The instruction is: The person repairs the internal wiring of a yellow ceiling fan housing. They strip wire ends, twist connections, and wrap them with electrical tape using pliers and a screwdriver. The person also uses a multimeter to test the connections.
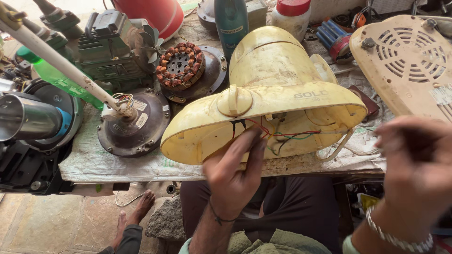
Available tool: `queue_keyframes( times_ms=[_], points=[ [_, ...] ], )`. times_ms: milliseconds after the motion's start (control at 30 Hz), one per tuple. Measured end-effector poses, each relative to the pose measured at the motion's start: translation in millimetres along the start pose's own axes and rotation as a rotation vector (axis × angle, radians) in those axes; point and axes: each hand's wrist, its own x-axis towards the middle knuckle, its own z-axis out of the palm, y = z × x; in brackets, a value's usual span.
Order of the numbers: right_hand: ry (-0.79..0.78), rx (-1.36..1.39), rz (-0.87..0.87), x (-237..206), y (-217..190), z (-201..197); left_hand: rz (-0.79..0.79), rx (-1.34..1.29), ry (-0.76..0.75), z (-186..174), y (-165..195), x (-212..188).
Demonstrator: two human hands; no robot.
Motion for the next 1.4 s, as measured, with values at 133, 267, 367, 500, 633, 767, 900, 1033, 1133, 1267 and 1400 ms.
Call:
queue_keyframes(
  times_ms=[133, 267, 367, 500, 633, 767, 900, 1033, 1133, 1267, 1400],
  points=[
    [-0.455, -0.306, -0.105, -13.1, -33.7, -0.2, -0.116, -0.049, 0.233, 0.1, -15.4, -25.8],
    [-0.445, -0.348, -0.192, -17.5, -38.9, 33.1, -0.407, -0.036, 0.083, 22.5, -26.9, -40.2],
    [-0.489, -0.389, -0.091, -11.1, -34.8, 49.7, -0.237, 0.119, -0.057, 31.1, -29.1, -37.8],
    [-0.597, -0.448, -0.150, -2.9, -26.3, 67.1, -0.236, 0.121, -0.252, 35.9, -27.6, -26.2],
    [-0.637, -0.500, -0.038, -0.4, -21.4, 67.6, -0.326, -0.036, -0.293, 41.3, -27.0, -19.5],
    [-0.639, -0.464, -0.077, 0.7, -19.4, 63.3, -0.255, -0.198, -0.264, 41.6, -25.6, -21.4],
    [-0.515, -0.509, 0.027, 2.5, -17.9, 56.8, -0.298, -0.198, -0.158, 42.9, -18.3, -26.4],
    [-0.275, -0.376, 0.072, -9.3, -18.9, 42.5, -0.204, -0.044, 0.005, 37.2, 0.2, -34.7],
    [-0.147, 0.037, 0.237, -22.4, -19.3, 33.5, 0.023, -0.150, -0.017, 28.9, 18.0, -37.1],
    [-0.143, 0.297, 0.367, -35.4, -19.8, 21.2, 0.022, -0.235, -0.178, 32.1, 41.4, -31.7],
    [-0.195, 0.367, 0.269, -40.1, -17.6, 9.8, -0.053, -0.344, -0.290, 39.9, 44.8, -22.1]
  ],
)
